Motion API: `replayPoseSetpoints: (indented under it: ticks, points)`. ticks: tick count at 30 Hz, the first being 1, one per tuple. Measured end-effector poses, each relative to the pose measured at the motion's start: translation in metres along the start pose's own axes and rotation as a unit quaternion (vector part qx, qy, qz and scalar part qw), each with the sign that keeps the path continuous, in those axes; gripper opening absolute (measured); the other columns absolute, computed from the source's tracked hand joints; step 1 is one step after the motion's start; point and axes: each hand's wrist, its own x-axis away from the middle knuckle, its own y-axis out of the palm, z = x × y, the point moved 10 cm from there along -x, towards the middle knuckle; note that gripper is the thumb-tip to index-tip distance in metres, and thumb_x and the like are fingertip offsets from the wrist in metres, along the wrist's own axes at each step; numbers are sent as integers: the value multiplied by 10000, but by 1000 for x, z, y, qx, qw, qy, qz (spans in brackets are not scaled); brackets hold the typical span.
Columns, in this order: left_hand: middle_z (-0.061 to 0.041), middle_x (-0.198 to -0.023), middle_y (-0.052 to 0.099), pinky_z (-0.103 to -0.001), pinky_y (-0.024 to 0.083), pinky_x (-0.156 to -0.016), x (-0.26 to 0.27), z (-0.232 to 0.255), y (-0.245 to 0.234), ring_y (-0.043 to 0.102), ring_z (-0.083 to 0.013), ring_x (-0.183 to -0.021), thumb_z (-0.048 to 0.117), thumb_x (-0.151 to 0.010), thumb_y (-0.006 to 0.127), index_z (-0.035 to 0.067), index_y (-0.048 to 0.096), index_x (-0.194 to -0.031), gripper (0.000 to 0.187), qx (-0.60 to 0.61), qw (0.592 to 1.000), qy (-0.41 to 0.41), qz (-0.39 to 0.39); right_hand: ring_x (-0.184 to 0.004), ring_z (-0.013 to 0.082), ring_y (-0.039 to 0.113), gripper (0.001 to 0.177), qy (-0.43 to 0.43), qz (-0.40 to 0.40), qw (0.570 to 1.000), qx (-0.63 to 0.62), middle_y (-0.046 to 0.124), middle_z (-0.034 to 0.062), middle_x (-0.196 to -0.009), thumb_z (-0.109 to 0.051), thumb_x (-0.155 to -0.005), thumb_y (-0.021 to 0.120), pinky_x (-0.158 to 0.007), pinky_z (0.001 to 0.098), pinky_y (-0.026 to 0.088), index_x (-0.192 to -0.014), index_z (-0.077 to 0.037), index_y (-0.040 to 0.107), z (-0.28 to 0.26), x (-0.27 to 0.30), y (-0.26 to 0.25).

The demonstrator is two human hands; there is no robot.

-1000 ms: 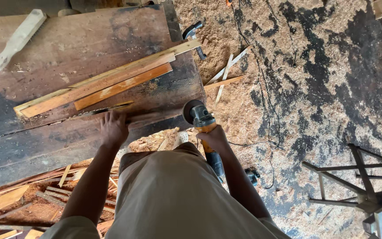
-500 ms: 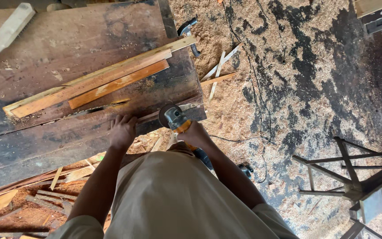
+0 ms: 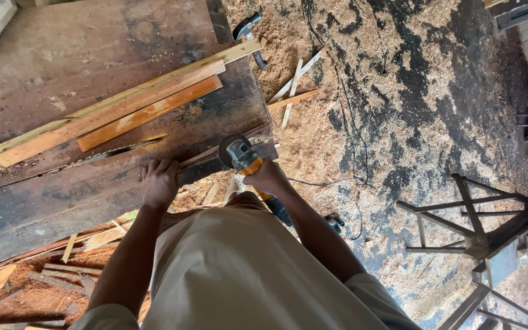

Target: The person uses an angle grinder to sand and smooth thin wooden strips on a wooden workbench covered in sawdust.

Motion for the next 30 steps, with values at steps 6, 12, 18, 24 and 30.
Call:
replayPoseSetpoints:
  ticks: [6,12,18,24,30]
  points:
    - [-43,-1052,698,-466,493,-882,-3,3,-5,628,-283,-1039,103,-890,670,119,737,-1037,163,10,1000,1,12,-757,221,740,477,46,14,998,-33,755,113,-911,-289,-680,867,-711,381,617,-1051,-54,682,43,-18,-22]
    - [-63,-1033,698,-474,492,-866,-6,2,-5,629,-304,-1029,135,-894,686,111,732,-1023,139,3,1000,-4,2,-712,215,728,510,99,81,985,-116,746,116,-891,-231,-664,882,-667,381,630,-1090,-53,665,106,-48,-80]
    - [-75,-1083,719,-475,509,-898,-10,-1,2,645,-311,-1120,143,-876,690,118,742,-1014,150,17,999,-16,-22,-685,203,716,432,84,160,969,-167,749,122,-874,-207,-685,881,-634,339,608,-1029,4,727,127,-43,-118]
    - [-82,-1107,734,-496,513,-939,-18,-6,15,648,-305,-1118,194,-923,691,108,765,-1036,161,30,999,-23,-15,-706,192,725,364,-27,53,993,-105,731,78,-834,-199,-694,826,-639,330,621,-1000,-64,683,48,-18,-40]
    - [-70,-1076,738,-478,523,-948,-16,-9,19,654,-287,-1089,159,-935,678,110,776,-1049,158,27,999,-17,-35,-745,217,738,384,-90,-5,995,-37,748,121,-862,-240,-688,826,-679,367,601,-977,-28,689,-30,0,13]
